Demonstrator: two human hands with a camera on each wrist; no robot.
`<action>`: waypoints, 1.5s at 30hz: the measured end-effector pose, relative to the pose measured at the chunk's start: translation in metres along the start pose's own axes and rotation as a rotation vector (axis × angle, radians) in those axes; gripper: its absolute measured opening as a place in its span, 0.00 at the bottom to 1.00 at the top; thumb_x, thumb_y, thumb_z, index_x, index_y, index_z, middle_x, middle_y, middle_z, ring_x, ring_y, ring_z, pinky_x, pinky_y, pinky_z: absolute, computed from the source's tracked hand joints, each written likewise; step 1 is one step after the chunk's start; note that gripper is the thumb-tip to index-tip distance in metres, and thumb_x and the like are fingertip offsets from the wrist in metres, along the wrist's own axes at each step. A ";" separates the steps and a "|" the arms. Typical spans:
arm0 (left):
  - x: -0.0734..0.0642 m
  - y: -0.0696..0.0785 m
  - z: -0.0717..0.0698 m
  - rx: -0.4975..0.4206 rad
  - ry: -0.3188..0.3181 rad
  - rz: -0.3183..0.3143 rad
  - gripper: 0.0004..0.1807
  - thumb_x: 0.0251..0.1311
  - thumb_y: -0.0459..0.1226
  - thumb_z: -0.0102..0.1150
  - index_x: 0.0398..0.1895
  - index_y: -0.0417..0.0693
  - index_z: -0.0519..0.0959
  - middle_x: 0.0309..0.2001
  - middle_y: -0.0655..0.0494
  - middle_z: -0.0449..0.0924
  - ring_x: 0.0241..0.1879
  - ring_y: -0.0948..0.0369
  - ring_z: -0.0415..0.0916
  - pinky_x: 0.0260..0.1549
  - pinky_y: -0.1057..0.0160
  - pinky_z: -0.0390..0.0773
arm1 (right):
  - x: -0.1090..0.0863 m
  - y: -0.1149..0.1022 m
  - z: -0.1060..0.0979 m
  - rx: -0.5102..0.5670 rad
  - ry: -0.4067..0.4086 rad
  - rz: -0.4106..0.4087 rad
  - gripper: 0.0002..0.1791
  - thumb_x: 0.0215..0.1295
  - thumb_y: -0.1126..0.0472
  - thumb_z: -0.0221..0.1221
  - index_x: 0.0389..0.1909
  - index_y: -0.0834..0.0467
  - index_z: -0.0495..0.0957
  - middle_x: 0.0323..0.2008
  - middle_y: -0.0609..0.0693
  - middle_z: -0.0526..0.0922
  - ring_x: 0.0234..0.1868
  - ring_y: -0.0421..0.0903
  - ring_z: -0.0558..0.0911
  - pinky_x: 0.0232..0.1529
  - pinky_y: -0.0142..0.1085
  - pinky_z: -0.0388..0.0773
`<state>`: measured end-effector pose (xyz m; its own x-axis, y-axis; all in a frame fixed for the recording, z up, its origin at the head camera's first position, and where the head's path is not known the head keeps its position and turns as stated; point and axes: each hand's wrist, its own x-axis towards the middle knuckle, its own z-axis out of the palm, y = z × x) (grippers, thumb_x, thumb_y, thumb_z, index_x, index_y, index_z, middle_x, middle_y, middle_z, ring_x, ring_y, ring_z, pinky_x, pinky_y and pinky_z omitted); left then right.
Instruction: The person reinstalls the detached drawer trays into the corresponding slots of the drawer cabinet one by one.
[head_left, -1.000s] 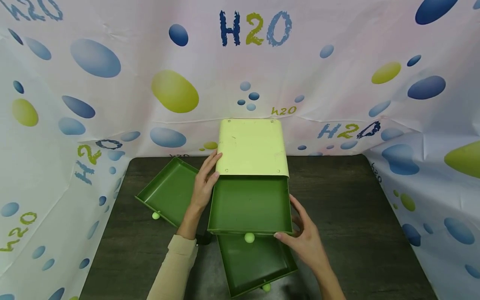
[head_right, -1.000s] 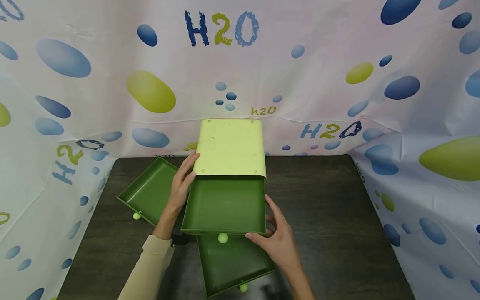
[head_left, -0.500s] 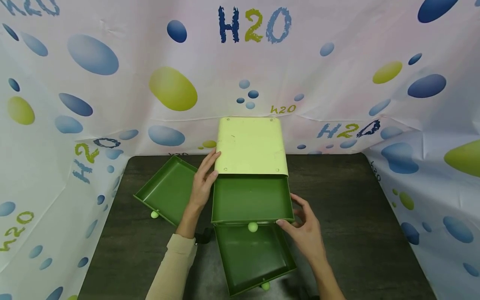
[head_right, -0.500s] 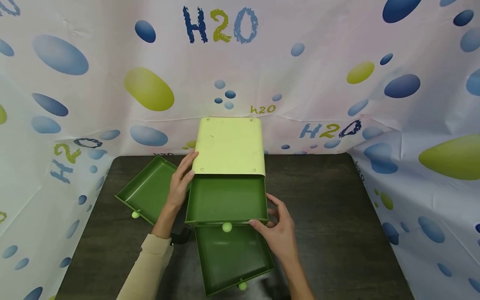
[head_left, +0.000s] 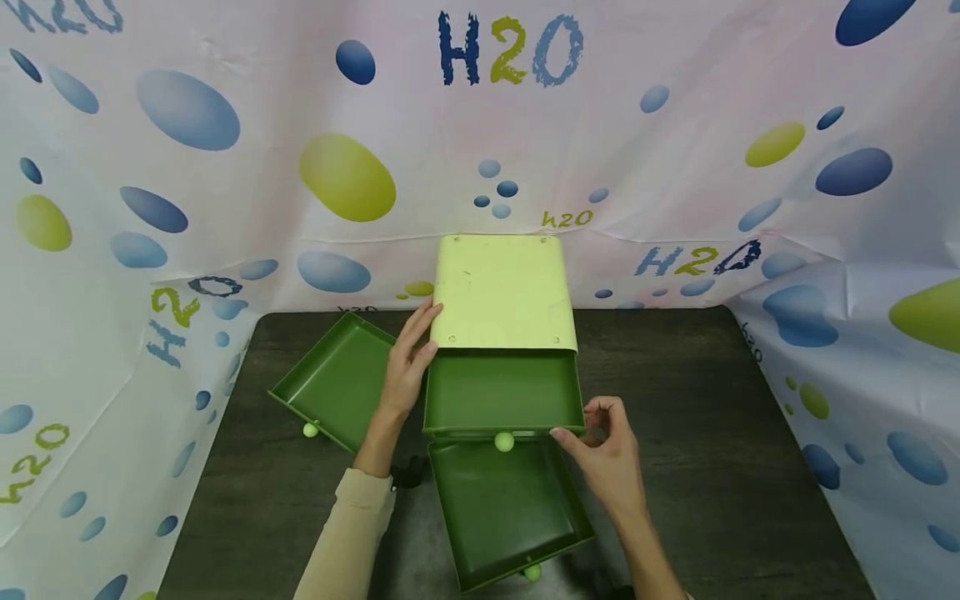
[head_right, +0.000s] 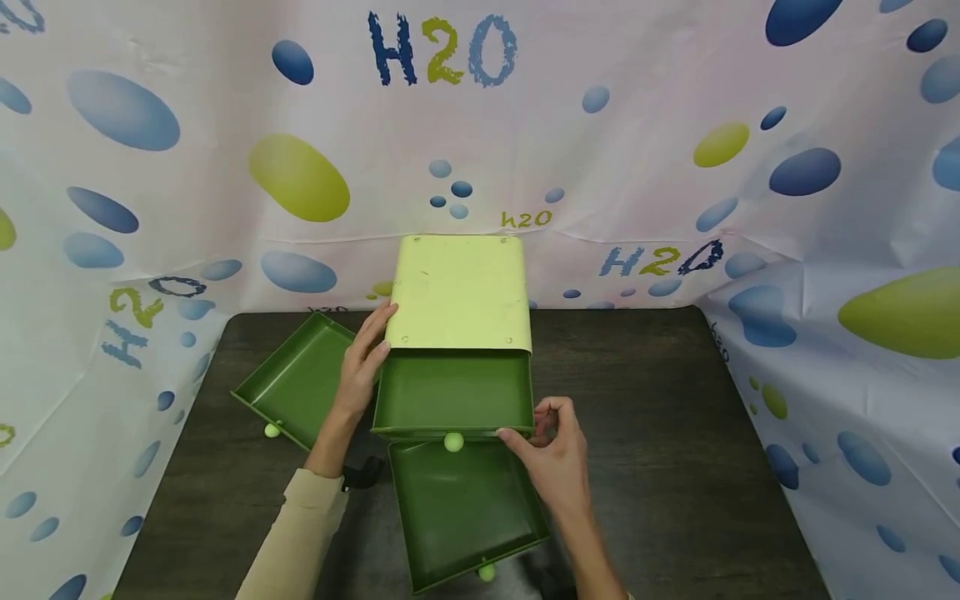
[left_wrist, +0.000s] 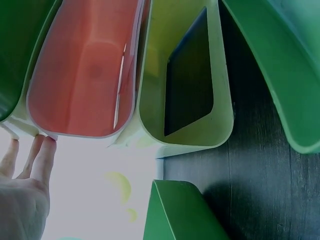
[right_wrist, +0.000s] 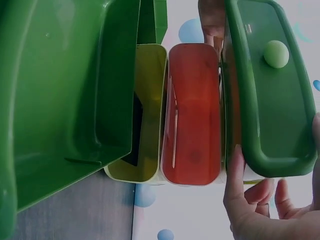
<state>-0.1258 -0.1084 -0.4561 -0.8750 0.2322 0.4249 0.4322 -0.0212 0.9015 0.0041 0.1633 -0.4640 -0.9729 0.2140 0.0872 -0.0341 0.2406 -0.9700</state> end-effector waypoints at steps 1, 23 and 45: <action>0.000 0.000 0.000 -0.003 0.000 0.001 0.26 0.69 0.21 0.41 0.70 0.25 0.61 0.75 0.31 0.49 0.74 0.43 0.51 0.59 0.67 0.72 | 0.001 0.000 0.000 0.003 0.009 -0.007 0.27 0.55 0.70 0.72 0.51 0.65 0.68 0.38 0.54 0.67 0.37 0.52 0.67 0.30 0.31 0.70; 0.000 -0.001 -0.001 -0.024 0.012 -0.008 0.25 0.70 0.22 0.42 0.70 0.25 0.62 0.75 0.31 0.50 0.74 0.44 0.51 0.60 0.66 0.71 | 0.024 0.000 0.015 -0.028 0.106 -0.003 0.23 0.55 0.63 0.74 0.37 0.64 0.66 0.31 0.55 0.67 0.29 0.44 0.70 0.25 0.30 0.69; 0.003 0.003 0.000 -0.023 0.052 0.054 0.23 0.67 0.19 0.43 0.65 0.20 0.66 0.71 0.25 0.55 0.72 0.38 0.54 0.64 0.56 0.68 | 0.041 -0.035 0.019 0.071 0.107 -0.174 0.24 0.56 0.76 0.68 0.52 0.75 0.71 0.36 0.60 0.68 0.32 0.52 0.68 0.27 0.24 0.69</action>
<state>-0.1276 -0.1076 -0.4522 -0.8610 0.1793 0.4759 0.4743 -0.0547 0.8787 -0.0393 0.1456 -0.4306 -0.9213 0.2749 0.2749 -0.2194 0.2163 -0.9514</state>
